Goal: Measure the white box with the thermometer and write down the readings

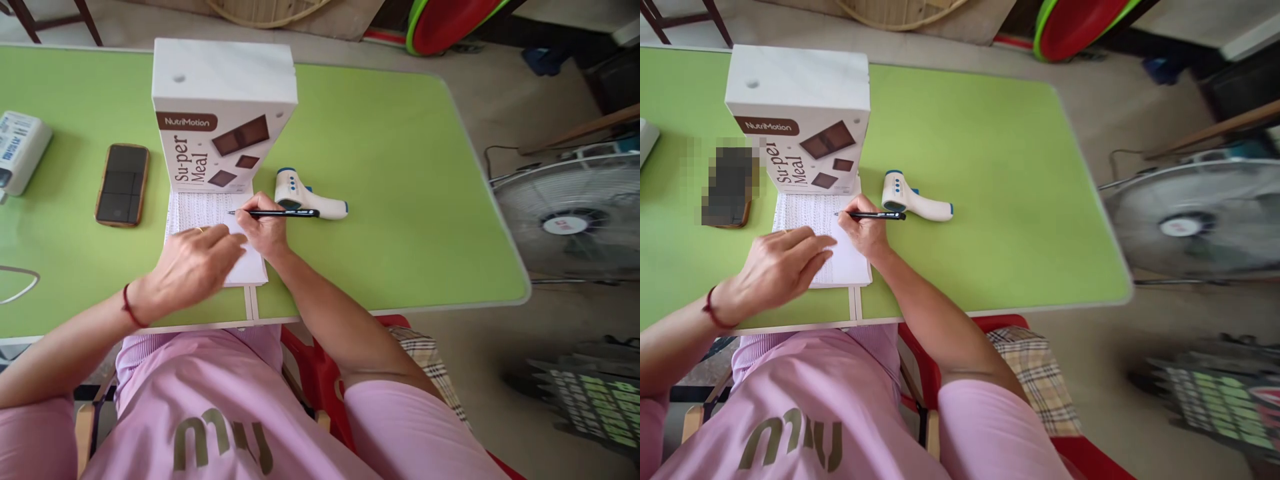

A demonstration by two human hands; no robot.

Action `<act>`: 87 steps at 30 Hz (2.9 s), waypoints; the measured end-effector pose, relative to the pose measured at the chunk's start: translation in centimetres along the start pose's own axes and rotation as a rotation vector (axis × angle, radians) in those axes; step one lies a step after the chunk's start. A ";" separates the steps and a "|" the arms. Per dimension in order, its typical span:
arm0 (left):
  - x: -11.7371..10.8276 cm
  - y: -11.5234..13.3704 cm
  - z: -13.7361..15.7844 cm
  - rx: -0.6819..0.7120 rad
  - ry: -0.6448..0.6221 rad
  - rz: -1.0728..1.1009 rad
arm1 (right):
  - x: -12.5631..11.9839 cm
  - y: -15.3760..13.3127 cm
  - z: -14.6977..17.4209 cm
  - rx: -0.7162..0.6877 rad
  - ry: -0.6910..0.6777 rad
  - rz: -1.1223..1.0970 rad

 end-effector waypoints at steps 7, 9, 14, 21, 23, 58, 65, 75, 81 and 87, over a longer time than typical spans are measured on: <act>3.8 -2.4 -1.0 -0.011 -0.175 -0.296 | -0.1 -0.1 0.1 0.039 0.005 0.074; 4.3 -2.4 -0.6 0.027 -0.135 -0.289 | -0.1 -0.2 0.1 0.027 0.001 0.064; 4.9 -2.8 0.1 0.091 -0.003 -0.257 | -0.1 -0.2 0.2 0.004 -0.009 0.061; 5.1 -3.1 0.0 0.096 -0.004 -0.212 | -0.2 -0.3 0.3 -0.009 -0.024 0.083; 5.2 -3.1 0.0 0.089 -0.019 -0.204 | -0.2 -0.2 0.3 0.004 -0.028 0.107; 5.2 -3.0 0.1 0.016 -0.071 -0.137 | -0.4 -0.1 0.1 0.036 0.007 0.123; 5.2 -3.0 0.2 0.033 -0.051 -0.149 | -0.5 -0.2 0.2 0.022 0.023 0.137; 5.1 -2.9 0.0 0.015 -0.082 -0.127 | -0.4 -0.2 0.1 0.056 0.020 0.120; 5.1 -2.9 0.1 0.023 -0.074 -0.130 | -0.4 -0.3 0.2 0.029 0.024 0.132; 5.1 -3.1 0.1 0.018 -0.074 -0.128 | -0.7 -0.1 0.1 0.051 0.037 0.082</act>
Point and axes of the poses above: each hand's wrist, its own z-axis away from the middle knuckle, its own x-axis out of the palm, y = z × x, the point moved 2 cm from there along -z, towards the middle knuckle, and after that the axes turned 5 degrees about z, right-handed, at the moved point
